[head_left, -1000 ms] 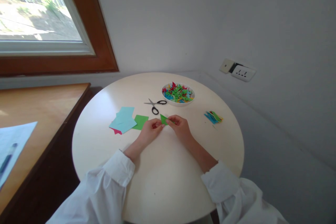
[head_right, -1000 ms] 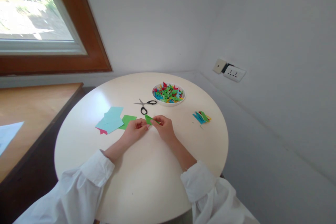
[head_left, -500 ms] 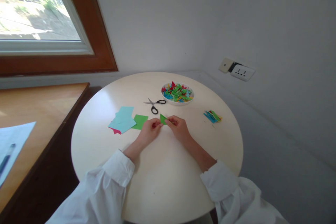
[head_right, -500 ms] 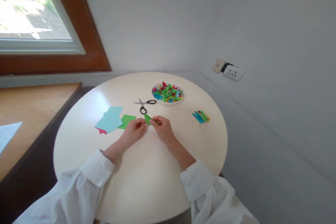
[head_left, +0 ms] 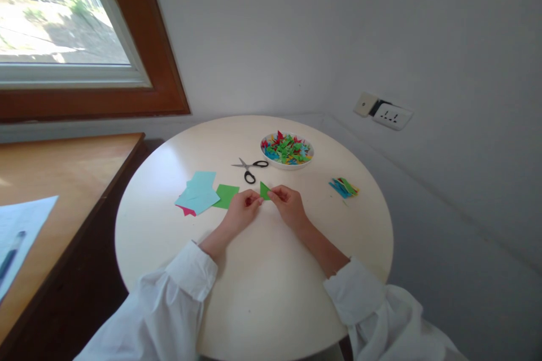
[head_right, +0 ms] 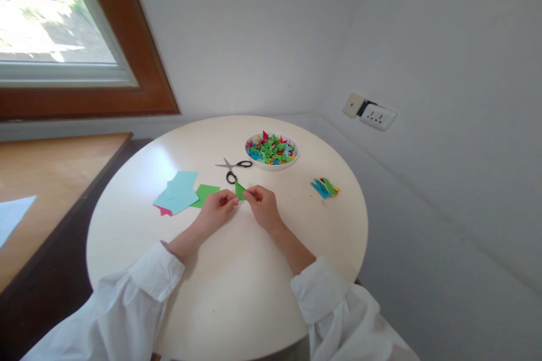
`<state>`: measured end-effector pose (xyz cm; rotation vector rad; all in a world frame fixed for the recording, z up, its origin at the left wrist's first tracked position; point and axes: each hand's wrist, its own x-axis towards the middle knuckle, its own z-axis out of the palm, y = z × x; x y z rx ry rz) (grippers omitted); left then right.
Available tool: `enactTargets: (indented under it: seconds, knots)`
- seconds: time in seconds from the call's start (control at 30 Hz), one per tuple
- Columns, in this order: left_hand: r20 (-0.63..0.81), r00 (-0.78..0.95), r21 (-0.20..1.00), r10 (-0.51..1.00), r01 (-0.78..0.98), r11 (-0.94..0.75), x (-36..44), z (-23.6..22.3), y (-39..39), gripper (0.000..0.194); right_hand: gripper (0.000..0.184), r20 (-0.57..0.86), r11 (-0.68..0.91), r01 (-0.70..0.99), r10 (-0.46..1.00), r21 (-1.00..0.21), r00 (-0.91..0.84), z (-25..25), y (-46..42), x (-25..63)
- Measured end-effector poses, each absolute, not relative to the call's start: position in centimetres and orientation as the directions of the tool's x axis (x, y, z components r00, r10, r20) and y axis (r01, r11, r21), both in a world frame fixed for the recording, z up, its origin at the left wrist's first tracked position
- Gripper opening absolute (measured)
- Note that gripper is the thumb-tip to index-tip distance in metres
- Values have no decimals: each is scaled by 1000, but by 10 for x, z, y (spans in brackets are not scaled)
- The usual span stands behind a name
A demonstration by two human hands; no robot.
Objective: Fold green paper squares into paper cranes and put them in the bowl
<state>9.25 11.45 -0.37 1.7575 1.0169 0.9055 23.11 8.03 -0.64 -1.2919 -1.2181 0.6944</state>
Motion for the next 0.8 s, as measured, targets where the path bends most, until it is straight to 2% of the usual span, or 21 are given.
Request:
enactTargets:
  seconds: [0.57,0.8]
  knots:
    - [205,347,941,915,186,-282,96,2,111,16,20,275,221,191,901,-956,336,-7,81,228]
    - [203,339,946,919,175,-274,95,0,112,16,19,239,195,168,924,-966,297,-5,79,226]
